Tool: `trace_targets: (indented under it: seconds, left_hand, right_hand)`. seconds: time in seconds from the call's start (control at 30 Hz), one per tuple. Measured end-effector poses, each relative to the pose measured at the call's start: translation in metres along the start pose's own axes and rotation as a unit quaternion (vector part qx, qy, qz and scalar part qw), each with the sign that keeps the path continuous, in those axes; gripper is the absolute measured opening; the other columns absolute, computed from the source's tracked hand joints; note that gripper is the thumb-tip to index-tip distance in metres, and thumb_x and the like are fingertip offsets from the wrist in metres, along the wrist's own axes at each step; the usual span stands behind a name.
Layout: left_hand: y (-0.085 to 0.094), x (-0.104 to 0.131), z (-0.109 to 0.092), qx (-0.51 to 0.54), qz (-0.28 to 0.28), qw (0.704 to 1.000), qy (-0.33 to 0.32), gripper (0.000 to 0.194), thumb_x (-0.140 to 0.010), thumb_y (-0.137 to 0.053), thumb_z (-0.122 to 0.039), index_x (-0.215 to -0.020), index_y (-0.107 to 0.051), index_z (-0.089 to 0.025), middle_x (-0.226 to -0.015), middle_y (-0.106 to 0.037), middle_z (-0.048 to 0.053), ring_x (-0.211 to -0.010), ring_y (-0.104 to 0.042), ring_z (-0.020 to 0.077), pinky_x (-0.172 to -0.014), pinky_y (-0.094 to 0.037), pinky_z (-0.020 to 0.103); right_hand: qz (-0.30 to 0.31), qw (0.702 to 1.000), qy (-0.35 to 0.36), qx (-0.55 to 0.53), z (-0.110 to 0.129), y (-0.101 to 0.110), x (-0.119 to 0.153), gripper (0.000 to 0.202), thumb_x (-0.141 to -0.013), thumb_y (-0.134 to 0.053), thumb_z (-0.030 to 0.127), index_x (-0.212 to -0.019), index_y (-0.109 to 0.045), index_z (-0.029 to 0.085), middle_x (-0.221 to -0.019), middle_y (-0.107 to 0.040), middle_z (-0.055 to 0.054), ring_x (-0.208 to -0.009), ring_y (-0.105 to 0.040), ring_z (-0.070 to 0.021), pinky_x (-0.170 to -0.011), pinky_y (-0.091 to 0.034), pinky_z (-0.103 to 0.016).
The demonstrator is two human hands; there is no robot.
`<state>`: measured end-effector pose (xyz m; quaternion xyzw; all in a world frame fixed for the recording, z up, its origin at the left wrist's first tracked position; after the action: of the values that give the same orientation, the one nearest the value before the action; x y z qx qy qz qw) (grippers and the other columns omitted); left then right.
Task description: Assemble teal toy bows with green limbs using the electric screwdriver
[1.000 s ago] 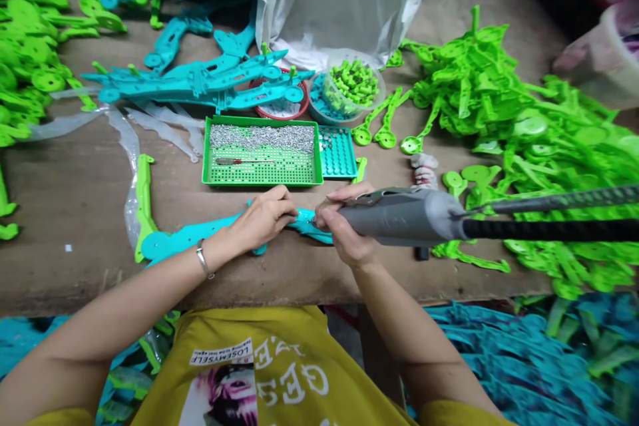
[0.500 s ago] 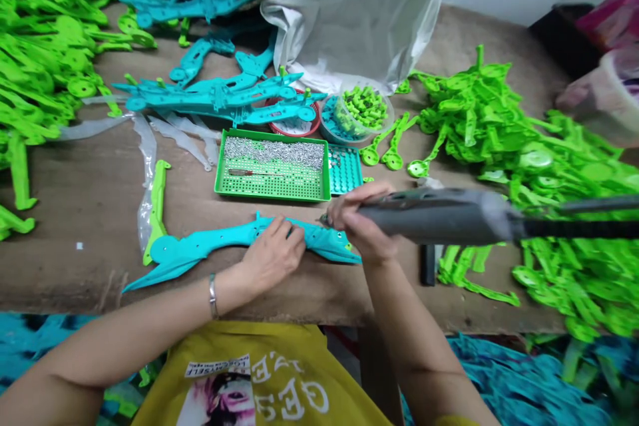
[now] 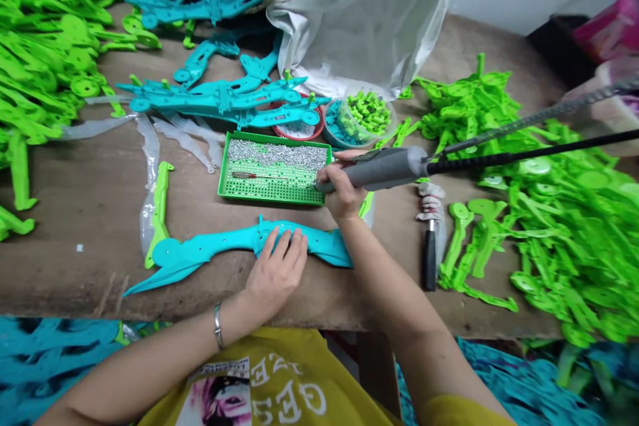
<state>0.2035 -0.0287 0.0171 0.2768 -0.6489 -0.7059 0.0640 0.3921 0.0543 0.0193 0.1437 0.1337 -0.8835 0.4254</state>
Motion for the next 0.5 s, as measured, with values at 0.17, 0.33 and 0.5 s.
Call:
trace_targets:
  seconds: [0.17,0.33,0.5]
  left_hand:
    - [-0.005,0.003,-0.01,0.022,0.005,0.998,0.052,0.038,-0.096,-0.044,-0.013,-0.129,-0.062,-0.012,-0.132,-0.065,0.011,-0.117,-0.063,0.0249,-0.108,-0.047,0.046]
    - [-0.007,0.008,-0.016,0.021,0.011,0.991,0.133,0.042,-0.094,-0.053,-0.016,-0.135,-0.059,-0.021,-0.139,-0.059,0.017,-0.13,-0.056,0.0302,-0.111,-0.044,0.051]
    - [-0.006,0.012,-0.022,0.04,0.024,0.985,0.168,0.05,-0.093,-0.058,-0.023,-0.143,-0.051,-0.024,-0.151,-0.044,0.023,-0.141,-0.042,0.0365,-0.112,-0.04,0.056]
  right_hand:
    - [0.008,1.0,-0.003,-0.001,-0.001,-0.003,-0.001,0.031,-0.075,-0.071,0.045,-0.089,-0.053,0.024,-0.052,-0.05,0.009,-0.045,-0.052,-0.0128,-0.054,-0.048,-0.031]
    - [0.041,0.999,-0.003,-0.003,-0.005,-0.005,-0.004,0.026,-0.075,-0.071,0.041,-0.086,-0.054,0.024,-0.051,-0.049,0.009,-0.044,-0.05,-0.0123,-0.051,-0.045,-0.03]
    - [0.035,0.998,0.017,-0.043,0.014,-0.006,-0.006,0.021,-0.076,-0.071,0.032,-0.091,-0.058,0.025,-0.053,-0.052,0.009,-0.043,-0.05,-0.0118,-0.051,-0.045,-0.03]
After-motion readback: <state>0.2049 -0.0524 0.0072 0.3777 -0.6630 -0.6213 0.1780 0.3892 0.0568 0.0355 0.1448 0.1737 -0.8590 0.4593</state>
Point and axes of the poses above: each hand's wrist, its own x-axis away from the middle knuckle, its own y-axis out of the back of the hand, z = x × y, the point moved 2 cm from there along -x, towards the middle knuckle
